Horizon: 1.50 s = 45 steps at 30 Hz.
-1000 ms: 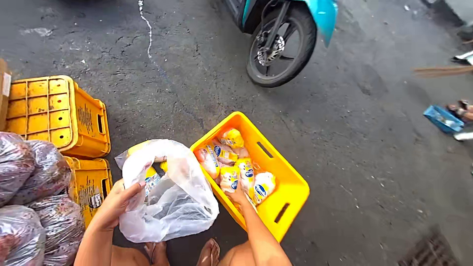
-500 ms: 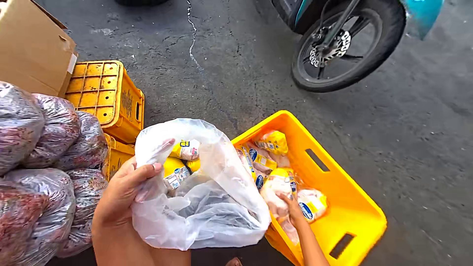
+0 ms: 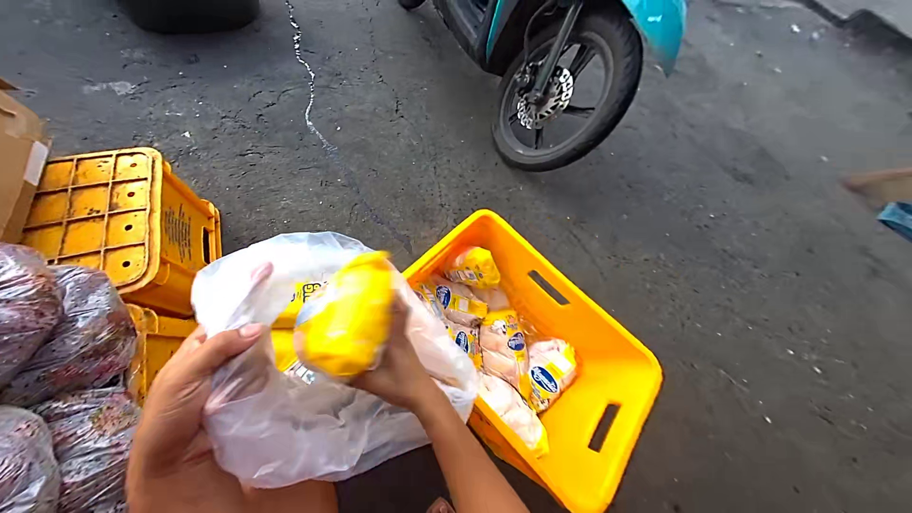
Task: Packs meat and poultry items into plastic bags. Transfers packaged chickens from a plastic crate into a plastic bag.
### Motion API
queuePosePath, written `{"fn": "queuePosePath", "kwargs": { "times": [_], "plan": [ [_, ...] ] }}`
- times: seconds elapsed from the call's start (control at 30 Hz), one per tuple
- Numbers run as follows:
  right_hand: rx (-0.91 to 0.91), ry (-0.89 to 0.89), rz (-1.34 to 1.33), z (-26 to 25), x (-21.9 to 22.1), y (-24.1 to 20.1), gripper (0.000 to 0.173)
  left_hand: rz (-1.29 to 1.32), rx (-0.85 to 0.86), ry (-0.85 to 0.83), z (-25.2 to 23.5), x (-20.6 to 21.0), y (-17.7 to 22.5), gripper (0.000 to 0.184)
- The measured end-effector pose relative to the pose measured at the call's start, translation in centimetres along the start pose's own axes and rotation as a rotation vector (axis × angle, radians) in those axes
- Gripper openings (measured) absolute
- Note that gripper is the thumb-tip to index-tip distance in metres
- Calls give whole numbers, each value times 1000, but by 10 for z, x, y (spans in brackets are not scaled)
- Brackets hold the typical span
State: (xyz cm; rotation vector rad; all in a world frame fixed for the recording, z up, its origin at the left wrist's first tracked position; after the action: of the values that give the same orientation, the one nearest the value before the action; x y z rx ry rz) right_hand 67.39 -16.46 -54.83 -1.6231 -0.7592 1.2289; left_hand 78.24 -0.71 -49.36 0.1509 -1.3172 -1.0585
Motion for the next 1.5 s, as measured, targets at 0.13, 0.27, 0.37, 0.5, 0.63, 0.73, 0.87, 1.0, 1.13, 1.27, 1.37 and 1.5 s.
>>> {"fn": "queuePosePath", "kwargs": {
  "times": [0.13, 0.27, 0.37, 0.5, 0.63, 0.73, 0.87, 1.0, 1.13, 1.27, 1.37, 1.5],
  "plan": [
    [-42, 182, 63, -4, -69, 27, 24, -160, 33, 85, 5, -29, 25, 31],
    [533, 289, 340, -7, -141, 178, 65, -218, -10, 139, 6, -45, 23, 33],
    [942, -197, 675, 10, -69, 268, 103, -187, -24, 150, 10, -38, 16, 32],
    [1018, -261, 763, 9, -60, 289, 102, -178, -26, 132, 10, -34, 9, 29],
    [953, 51, 236, 21, -88, 310, 91, -111, -13, 99, 4, -33, 3, 23],
    [779, 368, -261, 34, -112, 275, 66, -98, -7, 108, 1, -35, 5, 21],
    [272, 691, -787, 28, -140, 157, 83, -69, -35, 107, -1, -29, -4, 21],
    [-84, 573, -750, 5, -123, 48, 33, -96, -24, 126, -7, -21, -13, 20],
    [-159, -5, -198, -17, -76, 22, 47, -58, 4, 105, -10, -20, -11, 23],
    [300, 192, 470, -50, -168, 133, 42, -91, -4, 123, 1, -28, -4, 29],
    [730, 109, 765, -58, -213, 249, 103, -98, -44, 92, 7, -27, -12, 33],
    [906, 103, 920, -41, -214, 292, 95, -230, -105, 51, 16, -20, -21, 36]
  ]
}}
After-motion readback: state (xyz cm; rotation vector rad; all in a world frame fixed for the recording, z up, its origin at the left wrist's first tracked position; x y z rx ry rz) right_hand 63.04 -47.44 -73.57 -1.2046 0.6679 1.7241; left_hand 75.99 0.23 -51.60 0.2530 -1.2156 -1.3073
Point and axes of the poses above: each hand's wrist, its own z-axis away from the middle knuckle, its own x-axis out of the palm, y = z × x, the point moved 10 cm from there along -z, towards the middle knuckle, and after that the axes turned 12 degrees about z, right-handed, at the moved point
